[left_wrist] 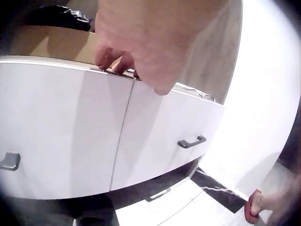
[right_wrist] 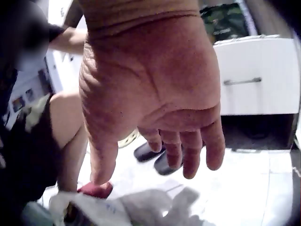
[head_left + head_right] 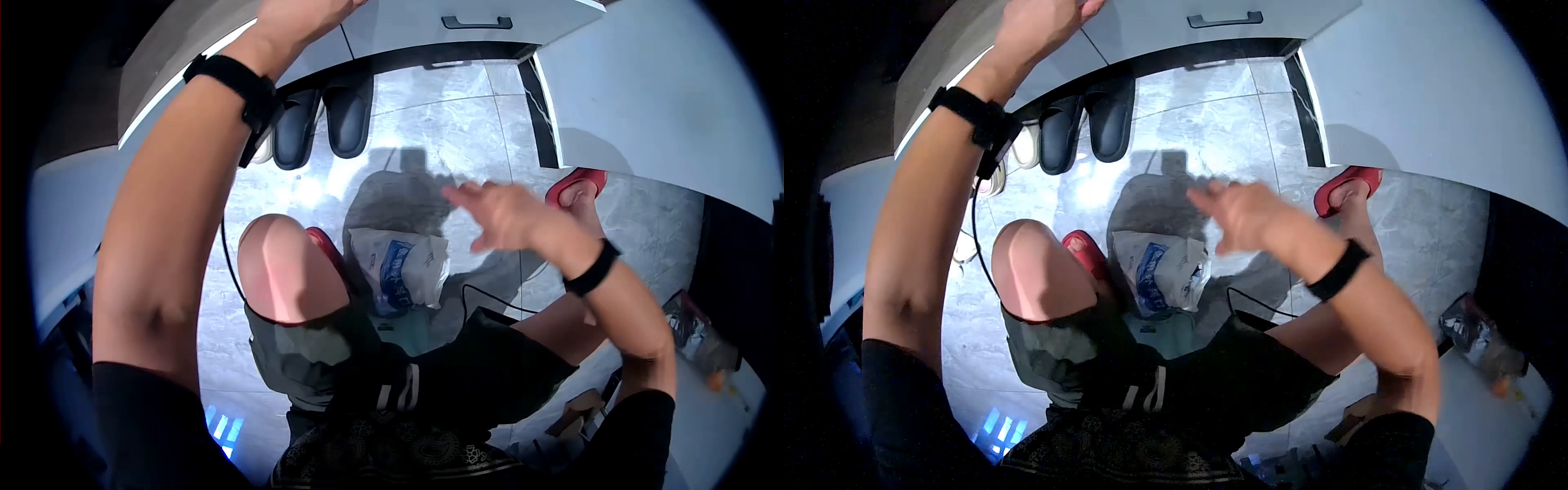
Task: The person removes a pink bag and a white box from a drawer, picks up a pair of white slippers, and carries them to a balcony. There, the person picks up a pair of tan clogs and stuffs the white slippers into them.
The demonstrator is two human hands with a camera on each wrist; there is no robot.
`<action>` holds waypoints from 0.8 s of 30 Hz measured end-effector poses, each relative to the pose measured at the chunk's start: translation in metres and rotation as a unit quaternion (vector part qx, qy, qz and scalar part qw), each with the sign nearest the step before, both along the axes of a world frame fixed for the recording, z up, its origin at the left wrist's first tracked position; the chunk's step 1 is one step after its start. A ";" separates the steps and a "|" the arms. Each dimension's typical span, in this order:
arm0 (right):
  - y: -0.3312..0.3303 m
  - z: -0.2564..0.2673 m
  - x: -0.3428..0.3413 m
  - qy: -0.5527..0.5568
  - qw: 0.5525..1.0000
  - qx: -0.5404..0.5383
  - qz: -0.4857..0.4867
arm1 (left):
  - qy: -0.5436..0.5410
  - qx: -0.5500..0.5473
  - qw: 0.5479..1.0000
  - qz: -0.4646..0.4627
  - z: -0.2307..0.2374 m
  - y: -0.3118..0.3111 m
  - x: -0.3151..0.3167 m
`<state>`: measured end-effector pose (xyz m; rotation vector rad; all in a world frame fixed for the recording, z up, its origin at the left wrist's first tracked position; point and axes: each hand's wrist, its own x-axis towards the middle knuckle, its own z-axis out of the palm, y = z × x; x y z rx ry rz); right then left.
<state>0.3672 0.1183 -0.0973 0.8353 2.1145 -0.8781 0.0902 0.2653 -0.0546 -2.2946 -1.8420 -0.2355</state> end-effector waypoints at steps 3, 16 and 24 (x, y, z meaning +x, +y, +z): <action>-0.059 -0.051 -0.007 0.099 0.977 0.127 0.137 | -0.025 -0.073 0.997 0.003 0.008 -0.013 -0.004; -0.055 0.008 0.017 0.027 0.984 0.172 0.021 | -0.180 -0.320 0.922 0.121 0.011 -0.330 -0.230; -0.014 0.132 0.098 0.153 0.920 0.338 -0.123 | -0.351 -0.357 0.799 0.334 -0.042 -0.579 -0.282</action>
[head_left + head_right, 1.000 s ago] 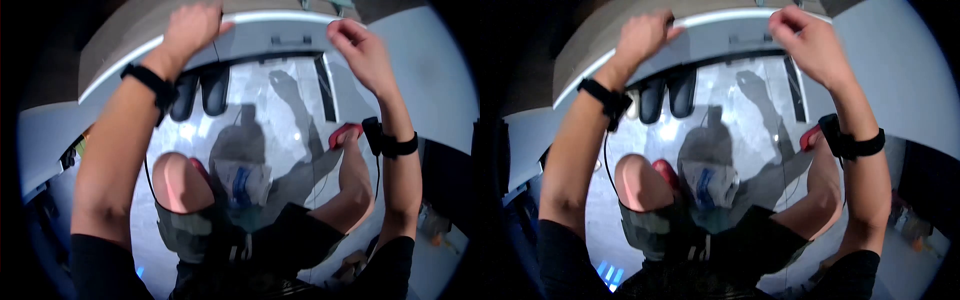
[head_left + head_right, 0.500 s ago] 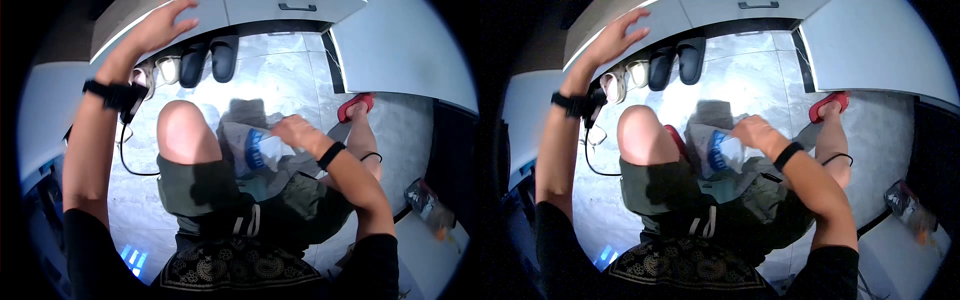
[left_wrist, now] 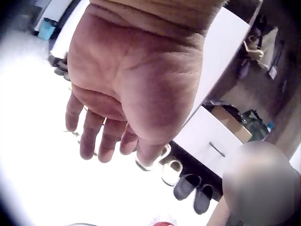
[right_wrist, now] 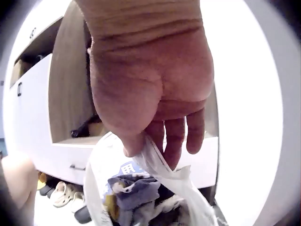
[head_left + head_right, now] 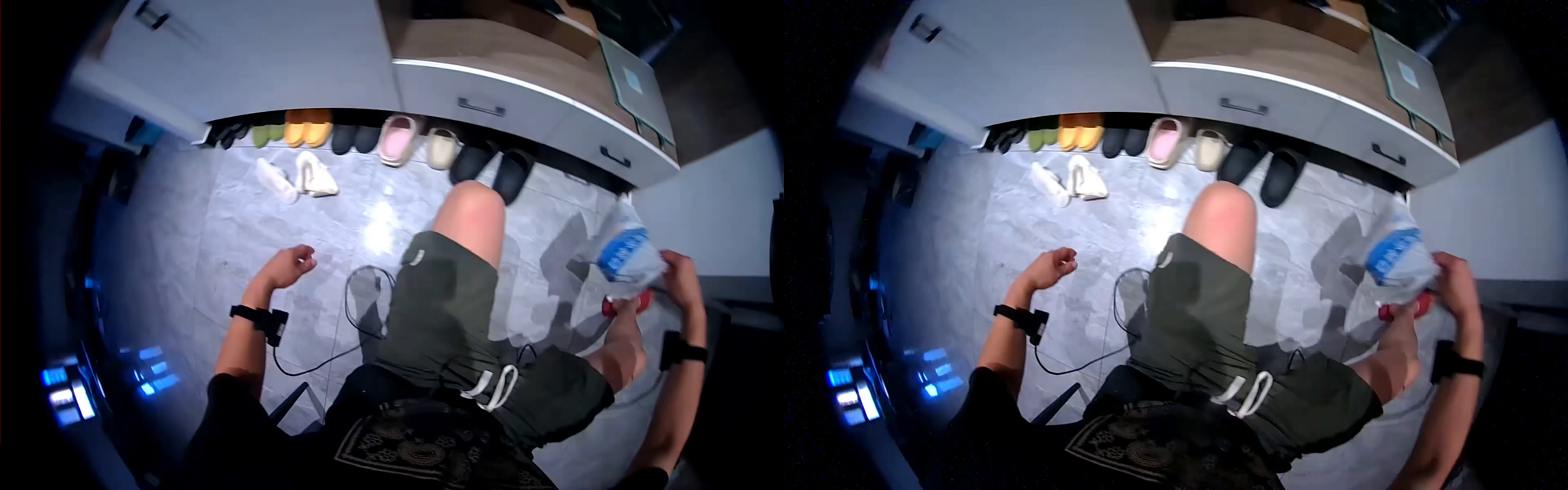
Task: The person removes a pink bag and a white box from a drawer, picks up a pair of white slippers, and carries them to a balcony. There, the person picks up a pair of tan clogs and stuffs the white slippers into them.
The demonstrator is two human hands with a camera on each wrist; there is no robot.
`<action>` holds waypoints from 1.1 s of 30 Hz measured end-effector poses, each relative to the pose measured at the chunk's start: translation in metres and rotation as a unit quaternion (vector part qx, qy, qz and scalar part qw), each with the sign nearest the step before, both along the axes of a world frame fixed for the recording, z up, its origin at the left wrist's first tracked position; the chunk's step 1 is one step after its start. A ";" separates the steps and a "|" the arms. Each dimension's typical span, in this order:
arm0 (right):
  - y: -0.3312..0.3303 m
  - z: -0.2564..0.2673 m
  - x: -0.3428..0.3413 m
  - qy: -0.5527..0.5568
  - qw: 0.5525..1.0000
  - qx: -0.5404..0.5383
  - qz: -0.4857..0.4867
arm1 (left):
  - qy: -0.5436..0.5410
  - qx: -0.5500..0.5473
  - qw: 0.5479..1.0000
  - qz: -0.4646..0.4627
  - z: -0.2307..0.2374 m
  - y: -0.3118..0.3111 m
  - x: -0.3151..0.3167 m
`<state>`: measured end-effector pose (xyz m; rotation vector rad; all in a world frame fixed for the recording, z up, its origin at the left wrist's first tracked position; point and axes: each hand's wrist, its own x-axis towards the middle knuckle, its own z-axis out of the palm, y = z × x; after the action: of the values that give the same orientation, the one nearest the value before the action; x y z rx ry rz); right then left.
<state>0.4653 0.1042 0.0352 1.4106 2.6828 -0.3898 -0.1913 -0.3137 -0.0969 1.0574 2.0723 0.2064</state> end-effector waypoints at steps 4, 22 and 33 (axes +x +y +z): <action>0.003 0.062 0.034 0.147 0.988 0.019 -0.034 | 0.016 -0.029 0.999 0.040 -0.060 -0.080 -0.028; -0.056 0.114 0.060 0.279 0.932 0.042 -0.228 | 0.052 -0.053 0.972 0.221 -0.136 -0.048 -0.120; -0.043 0.100 -0.076 -0.064 0.954 0.046 -0.291 | 0.125 -0.015 0.953 0.277 -0.283 0.049 -0.255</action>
<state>0.3889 0.0614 0.1348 2.1617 2.1630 -0.1965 -0.4465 -0.2651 -0.3801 0.4751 2.5602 0.3318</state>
